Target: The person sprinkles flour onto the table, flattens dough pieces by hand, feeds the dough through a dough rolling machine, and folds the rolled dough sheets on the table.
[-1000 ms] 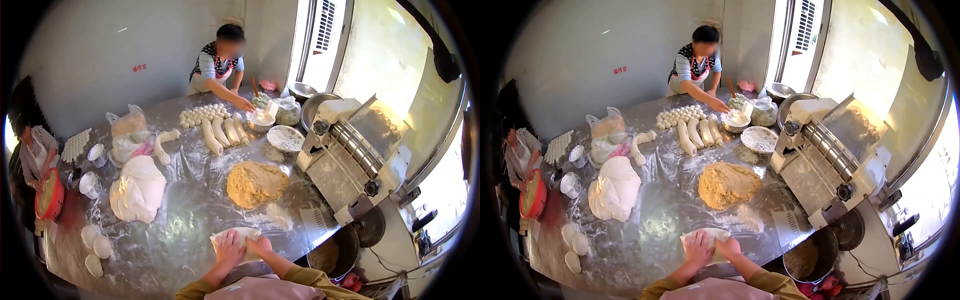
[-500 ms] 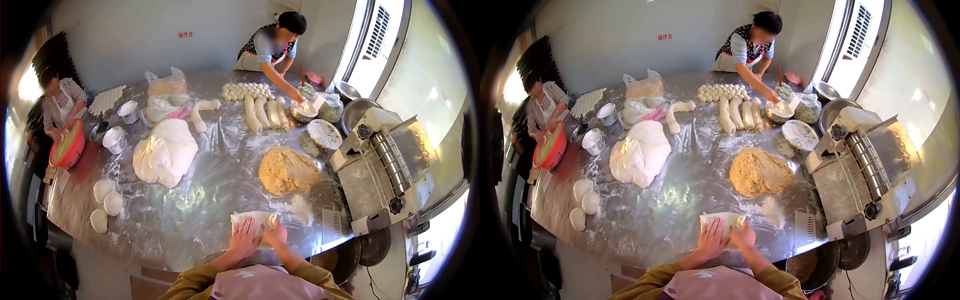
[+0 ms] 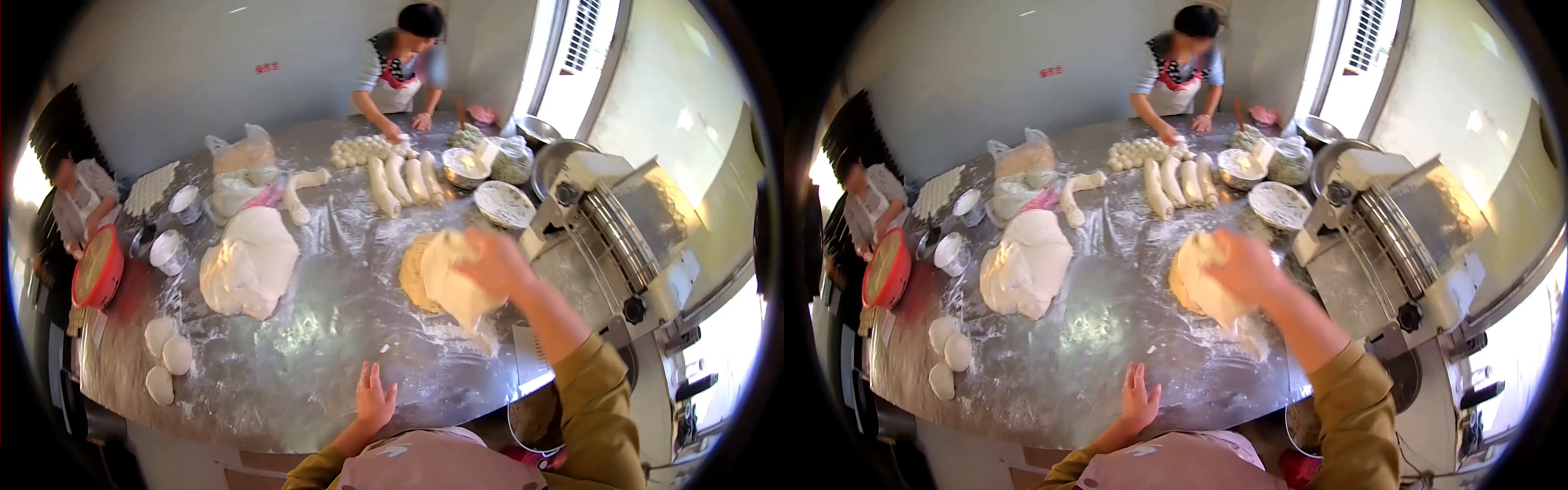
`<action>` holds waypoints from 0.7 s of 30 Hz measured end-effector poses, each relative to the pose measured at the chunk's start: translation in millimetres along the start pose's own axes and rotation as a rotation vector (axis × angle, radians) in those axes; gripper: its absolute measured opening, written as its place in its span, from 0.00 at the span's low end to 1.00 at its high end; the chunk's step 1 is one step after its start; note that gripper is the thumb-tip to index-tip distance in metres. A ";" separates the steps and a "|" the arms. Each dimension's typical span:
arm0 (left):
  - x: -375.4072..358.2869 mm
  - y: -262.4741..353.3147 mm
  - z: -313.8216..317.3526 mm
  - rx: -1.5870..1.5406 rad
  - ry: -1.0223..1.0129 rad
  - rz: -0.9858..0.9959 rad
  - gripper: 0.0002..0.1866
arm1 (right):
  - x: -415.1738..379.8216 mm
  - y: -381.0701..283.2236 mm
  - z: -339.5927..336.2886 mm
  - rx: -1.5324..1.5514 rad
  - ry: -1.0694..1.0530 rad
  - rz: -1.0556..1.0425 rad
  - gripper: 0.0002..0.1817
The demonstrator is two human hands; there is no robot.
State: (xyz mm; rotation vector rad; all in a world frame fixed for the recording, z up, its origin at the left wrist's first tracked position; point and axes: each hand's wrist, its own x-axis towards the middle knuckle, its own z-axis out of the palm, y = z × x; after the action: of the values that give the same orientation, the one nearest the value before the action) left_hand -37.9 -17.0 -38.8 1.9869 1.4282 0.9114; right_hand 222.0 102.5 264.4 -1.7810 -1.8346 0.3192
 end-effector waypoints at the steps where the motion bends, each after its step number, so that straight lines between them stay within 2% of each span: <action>1: -3.9 0.0 2.4 0.044 -0.018 -0.002 0.35 | 10.8 1.3 -30.5 -0.054 0.012 0.013 0.29; 4: -6.1 3.3 12.7 0.173 -0.069 0.009 0.35 | 31.8 6.2 -128.8 -0.106 0.081 0.088 0.28; 7: -7.9 8.3 17.1 0.282 -0.106 -0.005 0.37 | 31.1 6.4 -213.4 0.048 0.198 0.192 0.24; 11: 1.3 20.5 23.6 0.299 -0.165 -0.103 0.40 | 25.8 23.4 -297.1 0.259 0.280 0.185 0.21; 17: 15.6 31.9 48.9 0.263 -0.178 -0.167 0.40 | 19.4 69.5 -381.8 -0.103 0.383 0.227 0.22; 21: 16.5 53.4 62.7 0.274 -0.192 -0.194 0.39 | -0.4 124.6 -424.1 -0.129 0.415 0.243 0.21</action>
State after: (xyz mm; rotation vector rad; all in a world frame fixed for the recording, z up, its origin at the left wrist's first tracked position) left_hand 46.0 -19.5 -35.6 2.0190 1.6678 0.4469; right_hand 555.4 25.5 544.2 -1.9853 -1.3785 -0.0808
